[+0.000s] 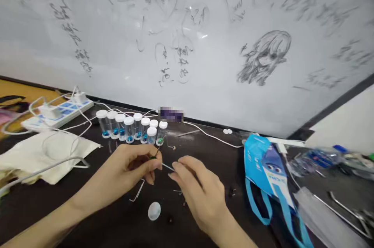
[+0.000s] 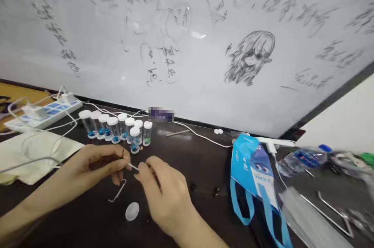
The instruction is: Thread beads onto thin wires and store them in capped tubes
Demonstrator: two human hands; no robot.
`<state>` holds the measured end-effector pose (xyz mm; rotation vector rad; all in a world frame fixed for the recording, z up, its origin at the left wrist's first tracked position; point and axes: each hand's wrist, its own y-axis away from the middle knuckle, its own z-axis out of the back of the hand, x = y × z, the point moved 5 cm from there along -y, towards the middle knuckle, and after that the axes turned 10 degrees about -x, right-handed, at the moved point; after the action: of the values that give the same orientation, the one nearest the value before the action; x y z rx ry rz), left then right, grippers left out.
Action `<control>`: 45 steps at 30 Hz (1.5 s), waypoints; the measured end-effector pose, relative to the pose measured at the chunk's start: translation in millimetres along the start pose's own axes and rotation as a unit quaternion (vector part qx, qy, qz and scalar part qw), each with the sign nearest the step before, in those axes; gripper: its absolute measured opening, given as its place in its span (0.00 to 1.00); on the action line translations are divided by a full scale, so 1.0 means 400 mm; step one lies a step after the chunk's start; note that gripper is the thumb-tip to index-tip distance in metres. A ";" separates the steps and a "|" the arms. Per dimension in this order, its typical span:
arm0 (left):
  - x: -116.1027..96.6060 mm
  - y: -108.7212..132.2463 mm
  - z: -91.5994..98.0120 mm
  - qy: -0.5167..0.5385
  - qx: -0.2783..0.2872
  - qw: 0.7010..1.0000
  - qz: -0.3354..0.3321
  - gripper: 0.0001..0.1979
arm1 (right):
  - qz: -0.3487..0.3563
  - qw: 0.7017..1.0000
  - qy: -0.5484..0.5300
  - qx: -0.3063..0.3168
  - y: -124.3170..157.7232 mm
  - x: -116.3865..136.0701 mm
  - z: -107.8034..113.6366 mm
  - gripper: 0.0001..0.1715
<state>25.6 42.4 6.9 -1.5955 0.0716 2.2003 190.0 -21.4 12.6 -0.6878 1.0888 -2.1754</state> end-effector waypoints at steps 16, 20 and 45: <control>-0.025 0.036 -0.012 -0.034 -0.042 0.996 -0.070 0.09 | -0.360 0.863 -0.348 0.064 0.022 -0.031 -0.047 0.11; -0.029 0.047 -0.012 -0.069 -0.063 0.988 -0.119 0.08 | -0.426 0.797 -0.425 0.049 0.020 -0.043 -0.061 0.09; -0.046 0.059 -0.004 -0.059 -0.092 0.985 -0.136 0.05 | -0.446 0.745 -0.492 0.065 0.027 -0.042 -0.069 0.15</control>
<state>23.1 14.8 18.5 -1.4628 -0.3725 2.1282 185.8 -0.5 -13.8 -2.2767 -0.0352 -1.9307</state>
